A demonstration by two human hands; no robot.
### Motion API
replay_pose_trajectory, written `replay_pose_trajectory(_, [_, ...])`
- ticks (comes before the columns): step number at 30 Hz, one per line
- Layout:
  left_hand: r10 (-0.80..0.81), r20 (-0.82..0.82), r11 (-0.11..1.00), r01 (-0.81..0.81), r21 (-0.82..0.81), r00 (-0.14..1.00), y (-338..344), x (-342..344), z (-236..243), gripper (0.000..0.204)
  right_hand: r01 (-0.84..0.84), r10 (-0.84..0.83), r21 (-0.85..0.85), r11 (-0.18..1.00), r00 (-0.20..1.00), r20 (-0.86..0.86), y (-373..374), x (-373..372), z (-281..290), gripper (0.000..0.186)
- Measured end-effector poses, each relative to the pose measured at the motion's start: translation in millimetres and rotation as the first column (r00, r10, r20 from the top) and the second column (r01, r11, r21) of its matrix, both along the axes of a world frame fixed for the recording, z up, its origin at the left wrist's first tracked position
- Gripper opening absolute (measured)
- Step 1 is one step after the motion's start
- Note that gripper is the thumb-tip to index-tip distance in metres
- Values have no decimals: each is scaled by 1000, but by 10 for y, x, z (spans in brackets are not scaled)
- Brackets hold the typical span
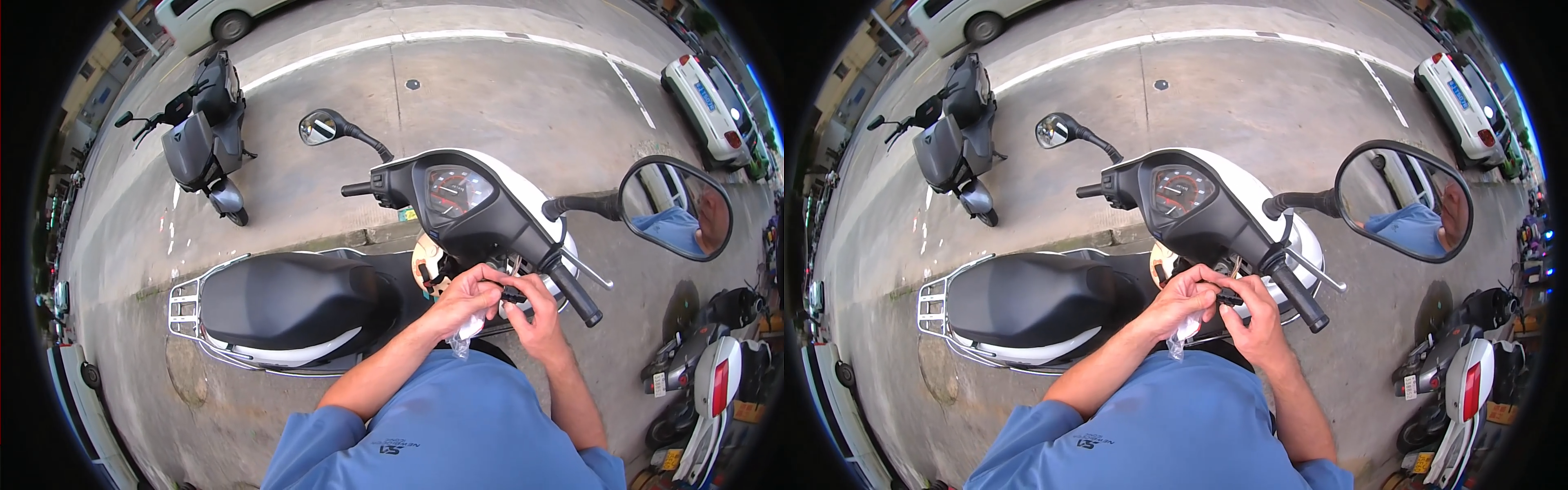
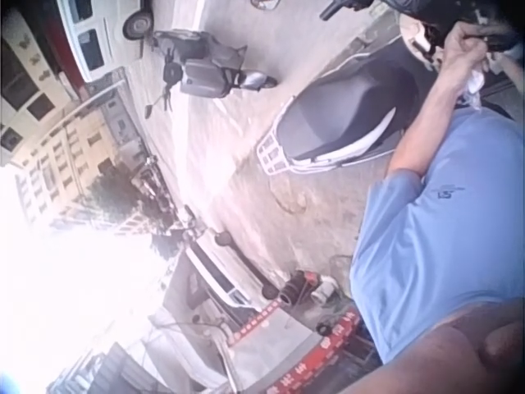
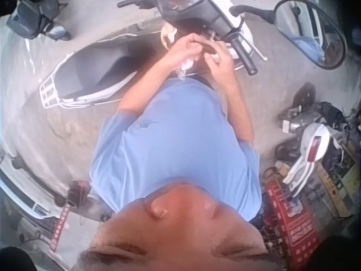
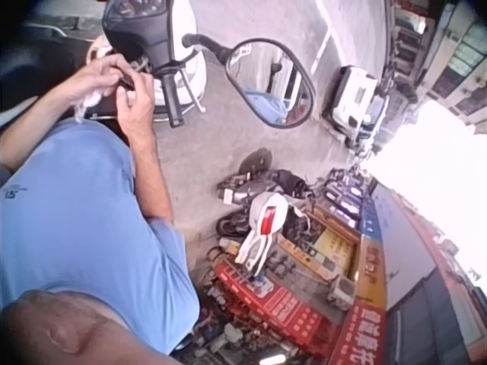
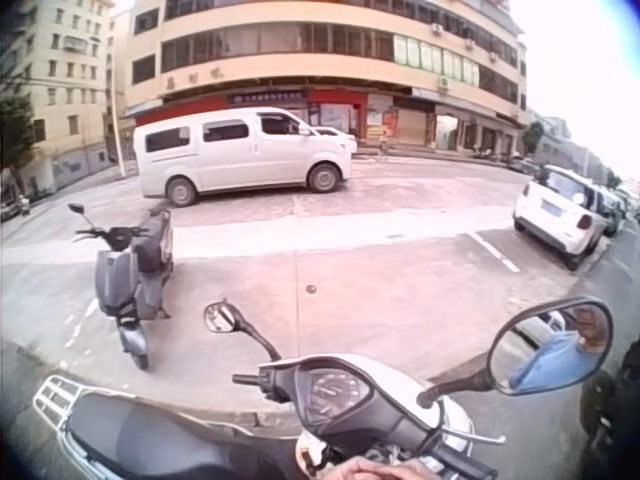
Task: Retrieving motorcycle parts and handling a key in a repair shop environment.
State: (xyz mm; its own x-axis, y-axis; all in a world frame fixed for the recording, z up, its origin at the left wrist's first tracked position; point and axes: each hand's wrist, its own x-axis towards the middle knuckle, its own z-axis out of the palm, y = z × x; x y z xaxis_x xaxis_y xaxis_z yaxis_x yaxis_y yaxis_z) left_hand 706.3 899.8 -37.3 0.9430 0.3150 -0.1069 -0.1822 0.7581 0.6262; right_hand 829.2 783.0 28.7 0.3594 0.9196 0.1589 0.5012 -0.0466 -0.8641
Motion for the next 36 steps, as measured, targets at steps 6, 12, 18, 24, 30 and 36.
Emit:
replay_pose_trajectory(6, [-12, 7, 999, 12, 41, 1000, 23, -6, -39, 27, 20, -19, -30, 999, 1000, 15, 35, -21, -7, 30])
replay_pose_trajectory(12, [43, 18, 999, -44, 31, 999, -47, -9, -14, 27, -13, 14, -40, 999, 1000, 27, 19, 9, -12, 31])
replay_pose_trajectory(18, [-19, -11, 1000, 19, 9, 1000, 45, -24, -43, 28, -83, 43, -192, 978, 979, -202, 34, 49, 108, 33])
replay_pose_trajectory(24, [-61, 13, 998, 61, -9, 998, 85, 11, -132, 26, -118, 51, -270, 956, 968, -244, 69, 94, 63, 30])
replay_pose_trajectory(30, [-88, 36, 996, 87, 17, 995, 101, 63, -165, 22, -72, 45, -208, 975, 990, -131, 95, 67, -20, 30])
replay_pose_trajectory(36, [-79, 67, 996, 82, -31, 995, 78, 75, -248, 21, -4, -13, -171, 985, 995, -96, 119, -40, 8, 29])
